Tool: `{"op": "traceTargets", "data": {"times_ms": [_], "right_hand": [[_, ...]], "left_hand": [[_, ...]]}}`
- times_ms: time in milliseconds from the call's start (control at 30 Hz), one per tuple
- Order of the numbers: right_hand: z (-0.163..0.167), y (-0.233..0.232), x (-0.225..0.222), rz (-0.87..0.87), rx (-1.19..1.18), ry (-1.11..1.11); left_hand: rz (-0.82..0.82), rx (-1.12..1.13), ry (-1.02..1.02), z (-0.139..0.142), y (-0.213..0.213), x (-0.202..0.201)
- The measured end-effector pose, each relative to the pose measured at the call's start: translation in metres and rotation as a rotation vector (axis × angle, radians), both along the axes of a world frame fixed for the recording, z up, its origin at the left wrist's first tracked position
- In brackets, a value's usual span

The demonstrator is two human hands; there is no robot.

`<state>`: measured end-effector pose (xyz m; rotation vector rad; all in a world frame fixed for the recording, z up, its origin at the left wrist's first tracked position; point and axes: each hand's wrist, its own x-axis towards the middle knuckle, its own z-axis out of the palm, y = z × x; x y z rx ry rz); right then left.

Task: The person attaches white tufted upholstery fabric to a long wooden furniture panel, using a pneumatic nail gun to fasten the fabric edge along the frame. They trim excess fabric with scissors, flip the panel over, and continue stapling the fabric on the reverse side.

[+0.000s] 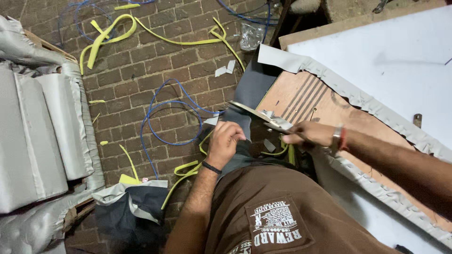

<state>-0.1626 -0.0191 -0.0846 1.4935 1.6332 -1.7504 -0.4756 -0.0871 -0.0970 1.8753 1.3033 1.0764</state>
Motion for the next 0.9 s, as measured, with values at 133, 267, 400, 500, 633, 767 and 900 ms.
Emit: {"op": "traceTargets", "data": {"times_ms": [133,267,400,500,633,767,900], "right_hand": [[-0.026,-0.001,-0.024,-0.125,0.004,0.085],[-0.042,-0.005,-0.037,-0.111,0.118,0.069],[-0.043,-0.015,-0.073,-0.162,0.215,0.22],[-0.026,-0.034,-0.082,-0.45,0.02,0.198],[0.003,-0.058,-0.064,-0.521,0.158,0.264],[0.025,-0.11,-0.04,-1.004,-0.035,0.585],[0.027,-0.159,-0.04,-1.236,-0.106,0.598]], "left_hand": [[-0.108,-0.086,0.066,0.004,0.006,-0.007],[-0.147,-0.098,0.181,0.01,0.013,-0.03],[-0.222,-0.352,0.333,0.018,0.015,-0.065],[-0.243,-0.596,0.671,0.026,0.043,-0.101],[0.045,-0.54,0.814,0.037,0.101,-0.134],[0.038,0.09,0.394,0.039,0.159,-0.078],[-0.425,0.413,0.369,0.032,0.168,0.031]]}}
